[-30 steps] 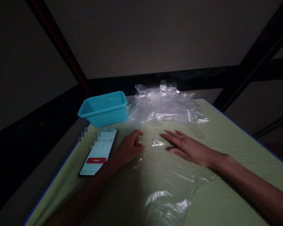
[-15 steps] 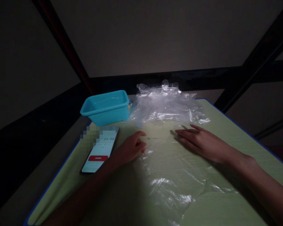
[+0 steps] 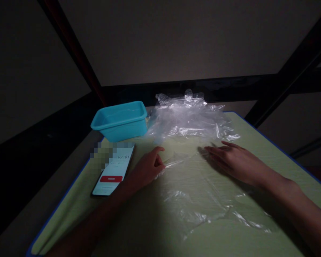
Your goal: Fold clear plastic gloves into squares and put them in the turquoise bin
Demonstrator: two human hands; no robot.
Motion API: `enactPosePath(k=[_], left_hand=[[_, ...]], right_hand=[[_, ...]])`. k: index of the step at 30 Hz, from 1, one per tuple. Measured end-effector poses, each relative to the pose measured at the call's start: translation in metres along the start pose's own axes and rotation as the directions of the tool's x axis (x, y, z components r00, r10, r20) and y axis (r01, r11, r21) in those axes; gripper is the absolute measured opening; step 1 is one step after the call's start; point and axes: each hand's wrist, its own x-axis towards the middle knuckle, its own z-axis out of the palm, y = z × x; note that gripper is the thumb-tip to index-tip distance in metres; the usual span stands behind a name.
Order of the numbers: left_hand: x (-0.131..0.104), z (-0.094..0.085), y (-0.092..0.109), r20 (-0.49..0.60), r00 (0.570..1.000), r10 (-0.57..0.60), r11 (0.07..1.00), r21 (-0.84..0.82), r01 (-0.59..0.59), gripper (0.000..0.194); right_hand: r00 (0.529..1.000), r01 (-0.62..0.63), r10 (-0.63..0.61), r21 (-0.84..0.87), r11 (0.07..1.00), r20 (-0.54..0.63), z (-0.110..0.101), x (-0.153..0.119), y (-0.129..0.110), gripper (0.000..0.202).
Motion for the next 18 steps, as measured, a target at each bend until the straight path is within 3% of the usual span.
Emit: enactPosePath(k=[5, 9, 12, 18], left_hand=[[0.003, 0.001, -0.001, -0.147, 0.989, 0.024, 0.967, 0.254, 0.015, 0.043], [-0.001, 0.006, 0.000, -0.224, 0.948, 0.227, 0.891, 0.440, -0.109, 0.035], [-0.008, 0.012, 0.006, -0.146, 0.924, 0.354, 0.808, 0.544, -0.224, 0.021], [-0.019, 0.029, 0.016, 0.058, 0.908, 0.414, 0.675, 0.650, -0.349, 0.015]], right_hand=[[0.999, -0.032, 0.031, -0.036, 0.999, -0.027, -0.003, 0.000, -0.003, 0.037], [0.997, 0.021, -0.019, 0.019, 1.000, -0.069, -0.008, 0.004, -0.012, 0.034], [0.991, 0.114, -0.103, 0.132, 0.985, -0.086, -0.007, 0.008, -0.024, 0.032], [0.976, 0.217, -0.211, 0.202, 0.955, -0.050, 0.007, 0.015, -0.046, 0.034]])
